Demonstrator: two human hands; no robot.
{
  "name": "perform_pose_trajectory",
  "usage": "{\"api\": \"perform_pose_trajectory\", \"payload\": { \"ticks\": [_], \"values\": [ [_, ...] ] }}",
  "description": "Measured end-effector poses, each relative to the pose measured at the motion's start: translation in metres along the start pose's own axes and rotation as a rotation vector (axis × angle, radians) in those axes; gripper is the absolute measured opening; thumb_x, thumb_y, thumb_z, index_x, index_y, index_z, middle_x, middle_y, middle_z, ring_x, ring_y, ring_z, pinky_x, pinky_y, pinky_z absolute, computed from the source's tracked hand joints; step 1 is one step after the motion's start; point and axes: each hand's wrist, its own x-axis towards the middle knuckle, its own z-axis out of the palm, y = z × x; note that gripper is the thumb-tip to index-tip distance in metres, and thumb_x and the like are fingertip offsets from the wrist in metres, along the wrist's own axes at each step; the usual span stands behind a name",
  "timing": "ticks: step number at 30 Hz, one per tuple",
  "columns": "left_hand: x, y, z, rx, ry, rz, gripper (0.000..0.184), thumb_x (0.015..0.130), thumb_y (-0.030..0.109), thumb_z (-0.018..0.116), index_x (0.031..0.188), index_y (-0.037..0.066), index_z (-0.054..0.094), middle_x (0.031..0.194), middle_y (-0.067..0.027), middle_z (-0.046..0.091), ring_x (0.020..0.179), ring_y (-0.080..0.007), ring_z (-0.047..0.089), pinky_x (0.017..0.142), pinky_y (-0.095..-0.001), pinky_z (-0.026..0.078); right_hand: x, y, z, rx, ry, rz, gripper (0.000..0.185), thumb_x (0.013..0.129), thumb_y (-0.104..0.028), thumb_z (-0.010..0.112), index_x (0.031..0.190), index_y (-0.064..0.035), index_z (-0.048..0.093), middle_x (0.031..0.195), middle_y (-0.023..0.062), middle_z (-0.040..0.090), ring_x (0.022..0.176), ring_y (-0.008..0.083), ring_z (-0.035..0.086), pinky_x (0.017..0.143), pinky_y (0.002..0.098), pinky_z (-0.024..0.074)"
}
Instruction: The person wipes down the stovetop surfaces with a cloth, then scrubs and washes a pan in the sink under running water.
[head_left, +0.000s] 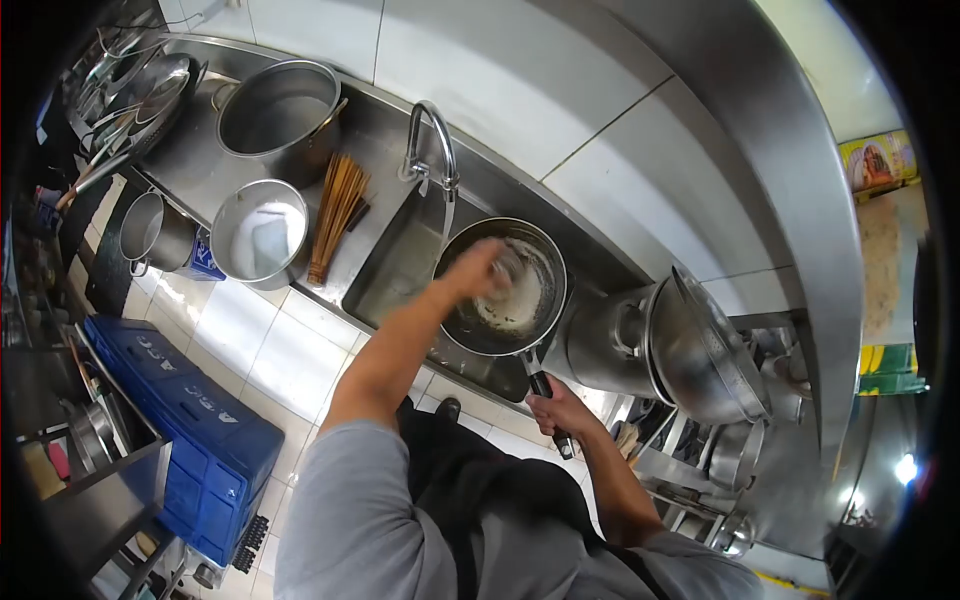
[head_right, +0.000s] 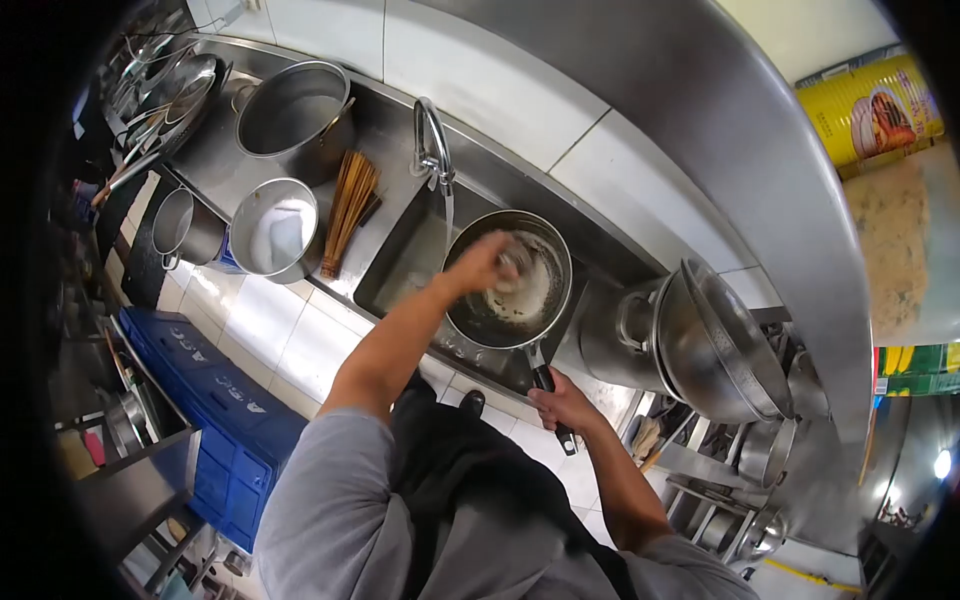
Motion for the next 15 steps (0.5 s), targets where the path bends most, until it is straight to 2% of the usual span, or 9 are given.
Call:
{"api": "perform_pose_trajectory", "payload": {
  "ticks": [1, 2, 5, 7, 10, 11, 12, 14, 15],
  "values": [
    [-0.009, 0.021, 0.006, -0.184, -0.193, 0.042, 0.061, 0.077, 0.022, 0.080, 0.128, 0.002, 0.054, 0.126, -0.0229, 0.060, 0.118, -0.0361, 0.058, 0.100, -0.0420, 0.045, 0.004, -0.001, -0.001, 0.004, 0.005, -0.001, 0.027, 0.093, -0.009, 0.063, 0.104, -0.0107, 0.039, 0.064, -0.0014, 0.041, 0.045, 0.0073, 0.038, 0.040, 0.0258, 0.0357],
    [-0.019, 0.028, 0.016, -0.250, -0.329, -0.121, 0.060, 0.077, 0.024, 0.080, 0.126, 0.000, 0.054, 0.122, -0.0226, 0.062, 0.117, -0.0368, 0.059, 0.098, -0.0428, 0.046, 0.004, 0.000, -0.001, 0.010, 0.011, 0.001, 0.027, 0.093, -0.010, 0.063, 0.104, -0.0108, 0.039, 0.064, -0.0013, 0.042, 0.045, 0.0072, 0.038, 0.040, 0.0258, 0.0362],
    [-0.025, 0.022, 0.007, -0.218, -0.307, -0.348, 0.066, 0.076, 0.030, 0.082, 0.127, -0.003, 0.054, 0.124, -0.0245, 0.062, 0.117, -0.0375, 0.059, 0.099, -0.0427, 0.047, 0.004, 0.008, 0.000, 0.031, 0.013, -0.020, 0.027, 0.093, -0.010, 0.063, 0.104, -0.0110, 0.038, 0.064, -0.0011, 0.042, 0.045, 0.0075, 0.039, 0.040, 0.0261, 0.0371],
    [-0.024, 0.022, 0.007, -0.195, 0.372, -0.756, 0.066, 0.077, 0.033, 0.081, 0.124, -0.004, 0.054, 0.121, -0.0278, 0.062, 0.117, -0.0381, 0.059, 0.097, -0.0428, 0.047, 0.006, 0.013, 0.006, 0.106, -0.028, -0.026, 0.027, 0.094, -0.009, 0.062, 0.105, -0.0115, 0.038, 0.064, -0.0008, 0.042, 0.046, 0.0079, 0.040, 0.041, 0.0267, 0.0375],
    [0.004, 0.015, 0.047, -0.291, 0.539, -0.633, 0.068, 0.077, 0.037, 0.081, 0.125, -0.003, 0.053, 0.118, -0.0290, 0.063, 0.116, -0.0393, 0.061, 0.096, -0.0435, 0.048, 0.018, 0.020, 0.016, 0.011, -0.028, -0.035, 0.026, 0.094, -0.009, 0.061, 0.104, -0.0121, 0.037, 0.063, -0.0008, 0.042, 0.046, 0.0081, 0.040, 0.041, 0.0268, 0.0371],
    [0.001, 0.011, 0.066, -0.316, 0.337, -0.591, 0.073, 0.076, 0.039, 0.081, 0.128, -0.002, 0.051, 0.117, -0.0275, 0.065, 0.113, -0.0402, 0.063, 0.096, -0.0437, 0.049, 0.021, 0.018, 0.016, -0.021, 0.005, -0.032, 0.025, 0.095, -0.007, 0.060, 0.104, -0.0119, 0.036, 0.063, -0.0010, 0.041, 0.046, 0.0081, 0.040, 0.041, 0.0270, 0.0368],
    [-0.012, 0.014, 0.070, -0.316, 0.341, -0.590, 0.073, 0.076, 0.039, 0.081, 0.128, -0.002, 0.051, 0.117, -0.0275, 0.065, 0.113, -0.0402, 0.063, 0.096, -0.0437, 0.049, 0.019, 0.016, 0.016, -0.025, 0.003, -0.033, 0.025, 0.095, -0.007, 0.060, 0.104, -0.0119, 0.036, 0.063, -0.0010, 0.041, 0.046, 0.0081, 0.040, 0.041, 0.0270, 0.0368],
    [-0.035, 0.012, 0.064, -0.091, 0.233, -0.658, 0.073, 0.075, 0.041, 0.082, 0.127, -0.001, 0.052, 0.117, -0.0268, 0.065, 0.109, -0.0409, 0.064, 0.095, -0.0436, 0.050, 0.016, 0.009, 0.011, 0.051, 0.051, -0.022, 0.025, 0.094, -0.008, 0.061, 0.102, -0.0125, 0.038, 0.065, -0.0003, 0.043, 0.046, 0.0072, 0.040, 0.041, 0.0264, 0.0364],
    [-0.035, 0.024, 0.037, -0.164, 0.306, -0.918, 0.074, 0.074, 0.042, 0.083, 0.127, -0.001, 0.052, 0.118, -0.0269, 0.065, 0.110, -0.0408, 0.064, 0.095, -0.0444, 0.050, 0.014, 0.009, 0.008, 0.047, 0.031, -0.034, 0.025, 0.094, -0.008, 0.061, 0.102, -0.0127, 0.038, 0.065, -0.0004, 0.043, 0.046, 0.0069, 0.039, 0.041, 0.0261, 0.0359]
  ]
}}
